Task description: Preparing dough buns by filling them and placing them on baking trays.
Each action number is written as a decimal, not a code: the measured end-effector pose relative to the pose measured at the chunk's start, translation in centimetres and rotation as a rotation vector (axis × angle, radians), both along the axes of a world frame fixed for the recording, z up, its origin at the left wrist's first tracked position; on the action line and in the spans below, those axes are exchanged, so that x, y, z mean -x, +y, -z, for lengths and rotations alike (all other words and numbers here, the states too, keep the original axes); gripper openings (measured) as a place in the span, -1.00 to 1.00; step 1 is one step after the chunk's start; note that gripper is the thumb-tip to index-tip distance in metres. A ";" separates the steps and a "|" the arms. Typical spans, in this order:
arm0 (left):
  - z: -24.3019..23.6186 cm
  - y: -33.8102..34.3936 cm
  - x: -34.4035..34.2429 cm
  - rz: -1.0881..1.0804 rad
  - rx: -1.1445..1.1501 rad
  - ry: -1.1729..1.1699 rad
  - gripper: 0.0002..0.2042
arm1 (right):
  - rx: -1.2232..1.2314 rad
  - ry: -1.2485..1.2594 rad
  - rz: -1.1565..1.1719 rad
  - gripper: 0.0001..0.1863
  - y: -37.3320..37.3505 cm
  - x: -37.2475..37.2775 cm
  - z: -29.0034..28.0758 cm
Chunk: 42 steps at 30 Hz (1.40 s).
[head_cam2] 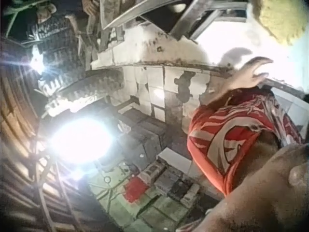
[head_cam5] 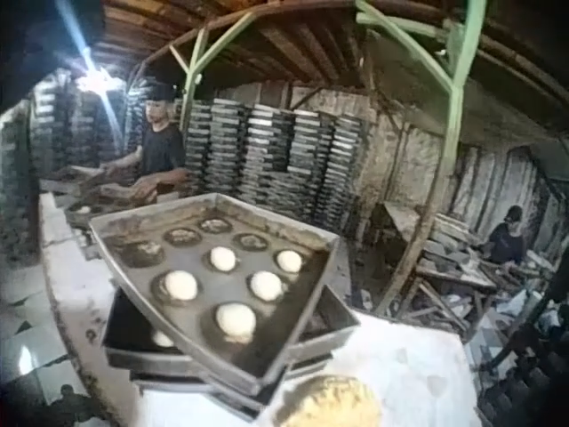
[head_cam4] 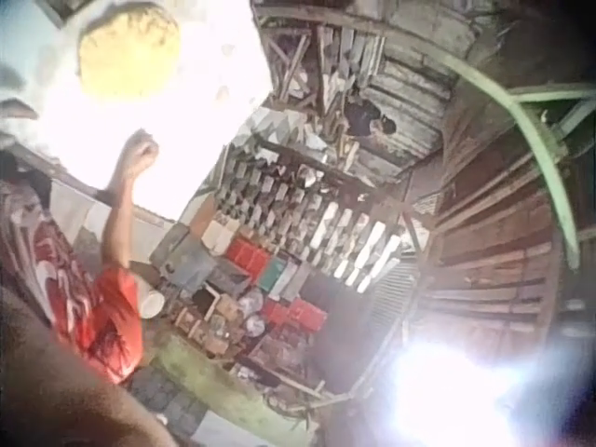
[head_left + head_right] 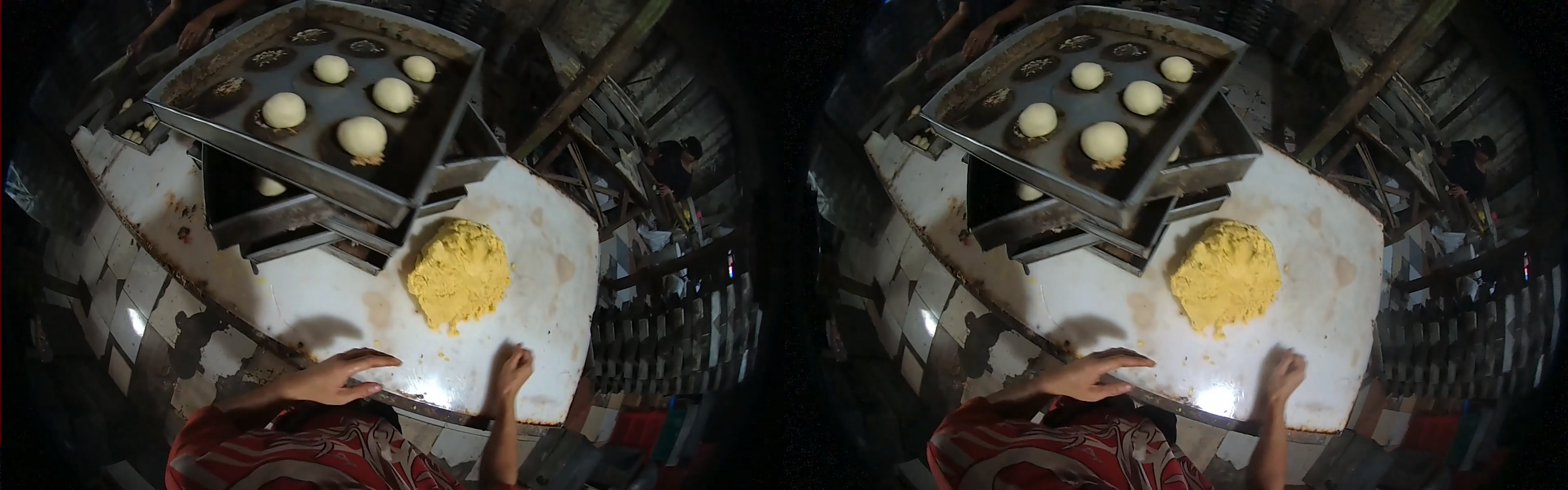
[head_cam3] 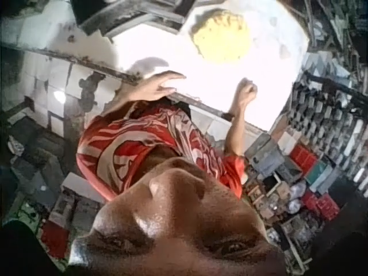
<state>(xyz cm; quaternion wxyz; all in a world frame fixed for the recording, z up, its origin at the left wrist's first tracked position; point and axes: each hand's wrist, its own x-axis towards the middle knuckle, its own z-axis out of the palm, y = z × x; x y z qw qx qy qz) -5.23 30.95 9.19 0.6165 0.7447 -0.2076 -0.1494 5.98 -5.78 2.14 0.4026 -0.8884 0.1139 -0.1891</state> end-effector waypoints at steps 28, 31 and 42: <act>3.2 10.5 3.0 -0.277 0.543 0.380 -0.62 | 0.163 -0.053 -0.885 -0.28 46.6 -33.0 -31.5; 2.7 7.1 3.5 -0.174 0.531 0.446 -0.63 | 0.051 -0.221 -0.847 -0.34 37.9 -24.9 -40.5; 8.4 -25.0 12.7 0.353 0.648 0.362 -0.75 | 0.350 -0.227 0.035 -0.71 -20.0 26.9 -20.6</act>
